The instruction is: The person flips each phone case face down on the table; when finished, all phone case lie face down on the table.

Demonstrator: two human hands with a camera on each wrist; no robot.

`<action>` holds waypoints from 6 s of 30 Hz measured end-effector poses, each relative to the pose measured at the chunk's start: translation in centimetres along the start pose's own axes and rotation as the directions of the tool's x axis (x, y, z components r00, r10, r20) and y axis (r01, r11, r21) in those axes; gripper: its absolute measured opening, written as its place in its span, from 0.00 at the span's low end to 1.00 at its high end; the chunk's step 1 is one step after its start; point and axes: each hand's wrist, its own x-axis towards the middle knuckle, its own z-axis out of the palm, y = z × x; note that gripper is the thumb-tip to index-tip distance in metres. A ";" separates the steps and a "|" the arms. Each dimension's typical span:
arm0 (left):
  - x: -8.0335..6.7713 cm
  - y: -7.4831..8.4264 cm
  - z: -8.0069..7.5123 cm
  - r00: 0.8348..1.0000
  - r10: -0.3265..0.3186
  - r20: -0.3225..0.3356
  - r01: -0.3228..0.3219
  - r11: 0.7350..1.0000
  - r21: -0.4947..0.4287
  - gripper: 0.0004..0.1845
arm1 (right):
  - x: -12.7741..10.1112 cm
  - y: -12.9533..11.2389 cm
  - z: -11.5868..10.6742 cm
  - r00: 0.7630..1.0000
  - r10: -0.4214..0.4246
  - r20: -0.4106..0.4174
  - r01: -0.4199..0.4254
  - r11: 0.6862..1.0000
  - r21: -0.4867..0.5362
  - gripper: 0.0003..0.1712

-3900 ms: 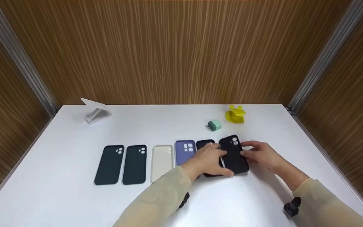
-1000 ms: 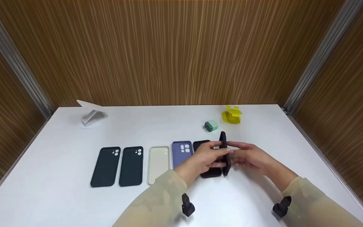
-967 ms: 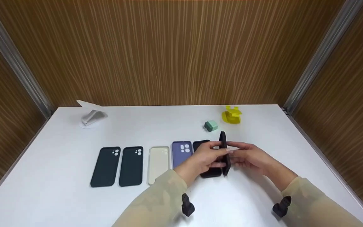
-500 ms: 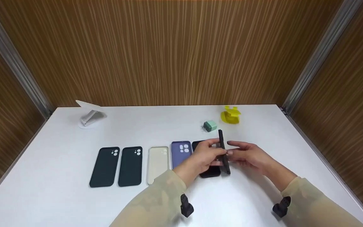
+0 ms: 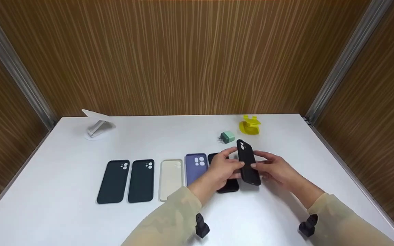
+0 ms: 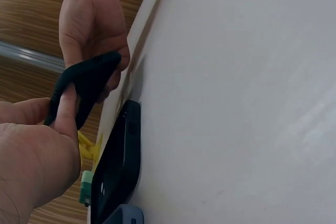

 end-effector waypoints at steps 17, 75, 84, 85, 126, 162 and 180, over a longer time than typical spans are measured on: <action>0.9 -1.3 -0.8 0.985 0.169 -0.040 -0.139 0.905 0.401 0.35 | 0.2 0.4 -0.1 0.996 -0.037 -0.076 0.027 0.991 -0.131 0.45; 0.6 -2.3 -0.2 0.977 0.212 -0.024 -0.142 0.734 0.663 0.36 | 0.7 1.1 -1.0 0.993 -0.115 -0.035 0.087 0.885 -0.457 0.42; 0.5 -2.4 -0.3 0.978 0.207 0.020 -0.159 0.683 0.713 0.36 | 0.8 1.3 -1.0 0.992 -0.124 -0.036 0.094 0.886 -0.454 0.43; 0.5 -2.5 -0.4 0.977 0.212 0.026 -0.165 0.671 0.723 0.35 | 0.8 1.3 -1.0 0.991 -0.125 -0.038 0.094 0.885 -0.457 0.43; -1.4 1.6 -1.4 0.981 0.193 -0.021 -0.137 0.765 0.629 0.30 | 0.5 1.2 -1.2 0.984 -0.160 -0.083 0.116 0.914 -0.388 0.38; -2.4 0.8 -9.8 0.968 0.233 0.090 -0.219 0.617 0.756 0.34 | 2.0 -0.1 5.3 0.971 -0.227 0.075 0.238 0.903 -0.357 0.29; -2.4 0.6 -9.9 0.956 0.239 0.171 -0.278 0.549 0.789 0.36 | 2.1 0.3 5.7 0.965 -0.255 0.070 0.253 0.820 -0.513 0.28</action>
